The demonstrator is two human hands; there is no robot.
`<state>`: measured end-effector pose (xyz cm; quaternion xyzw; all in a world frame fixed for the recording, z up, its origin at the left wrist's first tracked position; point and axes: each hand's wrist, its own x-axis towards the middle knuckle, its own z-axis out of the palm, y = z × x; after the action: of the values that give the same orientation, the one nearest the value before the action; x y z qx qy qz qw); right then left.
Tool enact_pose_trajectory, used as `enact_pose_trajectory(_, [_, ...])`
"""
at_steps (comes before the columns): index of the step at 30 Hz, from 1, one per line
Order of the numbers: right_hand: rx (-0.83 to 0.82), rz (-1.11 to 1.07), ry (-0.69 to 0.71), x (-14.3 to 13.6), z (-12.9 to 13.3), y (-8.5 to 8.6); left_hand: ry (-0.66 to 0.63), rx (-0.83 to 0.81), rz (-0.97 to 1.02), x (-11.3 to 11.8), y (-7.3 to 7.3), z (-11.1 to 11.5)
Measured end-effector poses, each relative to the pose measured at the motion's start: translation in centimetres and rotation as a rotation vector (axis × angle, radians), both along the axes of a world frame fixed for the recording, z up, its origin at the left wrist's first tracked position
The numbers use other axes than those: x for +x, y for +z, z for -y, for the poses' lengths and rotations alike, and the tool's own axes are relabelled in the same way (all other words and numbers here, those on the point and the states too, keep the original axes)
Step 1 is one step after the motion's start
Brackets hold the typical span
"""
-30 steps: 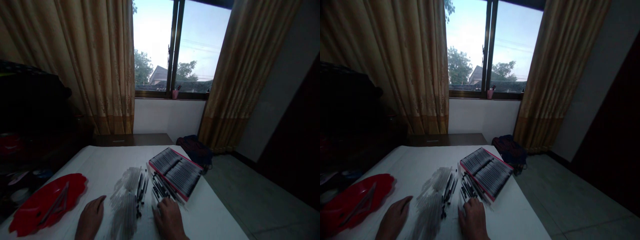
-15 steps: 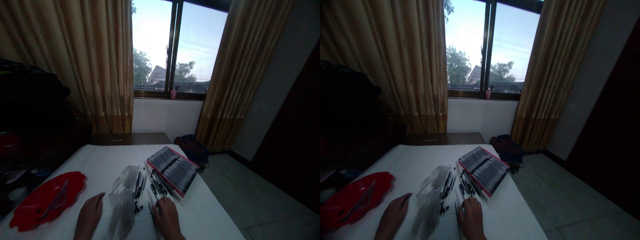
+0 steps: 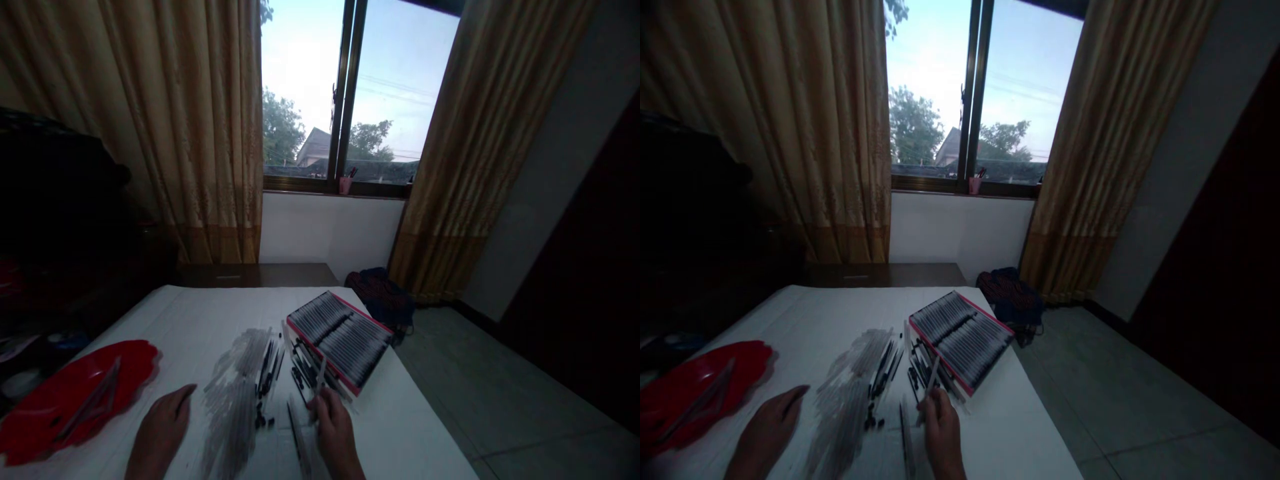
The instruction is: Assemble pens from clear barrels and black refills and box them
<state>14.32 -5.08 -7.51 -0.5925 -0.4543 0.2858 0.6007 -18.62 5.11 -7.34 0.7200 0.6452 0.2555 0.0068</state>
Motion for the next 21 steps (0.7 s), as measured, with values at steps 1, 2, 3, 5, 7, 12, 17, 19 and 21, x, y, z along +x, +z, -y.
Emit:
enact_pose_trajectory(1, [-0.011, -0.092, 0.008, 0.2, -0.1, 0.0, 0.007, -0.006, -0.010, 0.0, 0.0, 0.0])
enact_pose_trajectory(2, [-0.022, -0.180, 0.022, 0.4, -0.2, 0.0, 0.012, -0.012, -0.019, 0.0, 0.0, 0.0])
enact_pose_trajectory(3, [-0.034, -0.262, 0.040, 0.6, -0.2, 0.1, 0.017, -0.018, -0.024, 0.0, 0.1, 0.1])
enact_pose_trajectory(5, [-0.044, -0.394, 0.073, 1.0, -0.3, 0.1, 0.024, -0.022, -0.025, 0.1, 0.2, 0.2])
enact_pose_trajectory(7, [-0.041, -0.490, 0.087, 1.4, -0.3, 0.2, 0.023, -0.020, -0.019, 0.2, 0.3, 0.3])
enact_pose_trajectory(12, [-0.018, -0.622, 0.112, 1.9, 0.0, 0.3, 0.004, -0.024, -0.007, 0.1, 0.2, 0.3])
enact_pose_trajectory(17, [0.010, -0.642, 0.135, 1.9, 0.3, 0.5, -0.005, -0.012, -0.005, 0.2, 0.1, 0.3])
enact_pose_trajectory(19, [0.007, -0.642, 0.126, 2.0, 0.4, 0.6, -0.004, -0.017, 0.000, 0.0, 0.0, 0.1])
enact_pose_trajectory(21, [0.007, -0.652, 0.104, 2.0, 0.4, 0.7, -0.008, -0.063, 0.005, -0.2, 0.2, -0.1])
